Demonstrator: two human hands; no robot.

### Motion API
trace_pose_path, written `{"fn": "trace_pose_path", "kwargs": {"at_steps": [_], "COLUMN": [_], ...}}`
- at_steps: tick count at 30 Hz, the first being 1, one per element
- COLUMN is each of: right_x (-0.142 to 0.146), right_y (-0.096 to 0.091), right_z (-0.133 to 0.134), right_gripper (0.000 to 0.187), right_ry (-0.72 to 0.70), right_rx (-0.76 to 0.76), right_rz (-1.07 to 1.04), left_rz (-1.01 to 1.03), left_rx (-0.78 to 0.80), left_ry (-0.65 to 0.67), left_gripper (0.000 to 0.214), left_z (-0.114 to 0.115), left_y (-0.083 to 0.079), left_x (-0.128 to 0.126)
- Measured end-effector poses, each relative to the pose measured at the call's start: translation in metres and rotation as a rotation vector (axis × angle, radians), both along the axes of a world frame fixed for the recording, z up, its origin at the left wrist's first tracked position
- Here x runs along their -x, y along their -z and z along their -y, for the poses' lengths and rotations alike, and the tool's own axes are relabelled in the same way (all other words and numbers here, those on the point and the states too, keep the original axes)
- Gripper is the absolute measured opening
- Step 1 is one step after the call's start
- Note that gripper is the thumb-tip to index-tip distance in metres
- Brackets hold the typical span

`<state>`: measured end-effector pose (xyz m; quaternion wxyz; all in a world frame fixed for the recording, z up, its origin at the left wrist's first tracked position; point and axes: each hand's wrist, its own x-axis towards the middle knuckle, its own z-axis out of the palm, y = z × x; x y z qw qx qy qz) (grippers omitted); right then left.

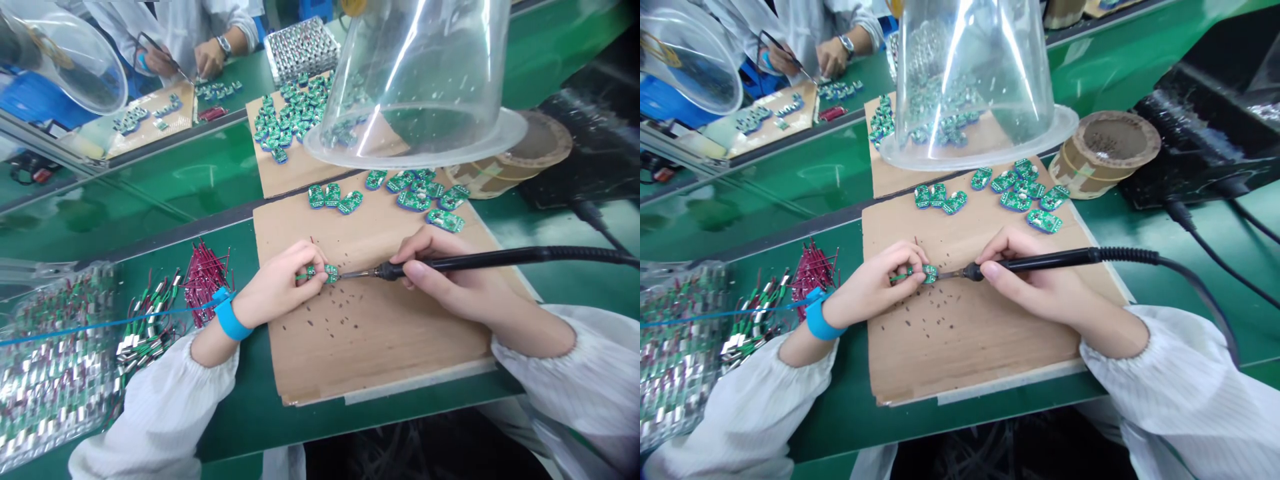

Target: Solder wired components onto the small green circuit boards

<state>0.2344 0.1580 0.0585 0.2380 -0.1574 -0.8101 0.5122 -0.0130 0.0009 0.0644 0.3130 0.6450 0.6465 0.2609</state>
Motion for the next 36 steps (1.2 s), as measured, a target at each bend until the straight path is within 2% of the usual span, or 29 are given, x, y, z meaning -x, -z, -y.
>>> {"fn": "trace_pose_path", "kwargs": {"at_steps": [11,17,21,36], "right_x": [-0.001,-0.0018,-0.0019,-0.0022], "right_y": [0.0015,-0.0016,-0.0006,-0.0007], "right_z": [0.0011,0.001,0.0008,-0.0007], "right_gripper": [0.007,0.016,0.019,0.017], "right_ry": [-0.017,0.057,0.059,0.082], "right_rx": [0.028,0.057,0.05,0.079], "right_rz": [-0.018,-0.027,-0.012,-0.064], "left_rz": [0.035,0.034,0.032,0.022], "left_rx": [0.012,0.011,0.005,0.026], "left_ry": [0.002,-0.024,-0.04,-0.036], "left_gripper": [0.009,0.012,0.011,0.008], "left_z": [-0.0021,-0.001,-0.0004,0.0005], "left_y": [-0.0026,0.0,0.002,0.001], "left_x": [-0.001,-0.0011,-0.0006,0.0009]}}
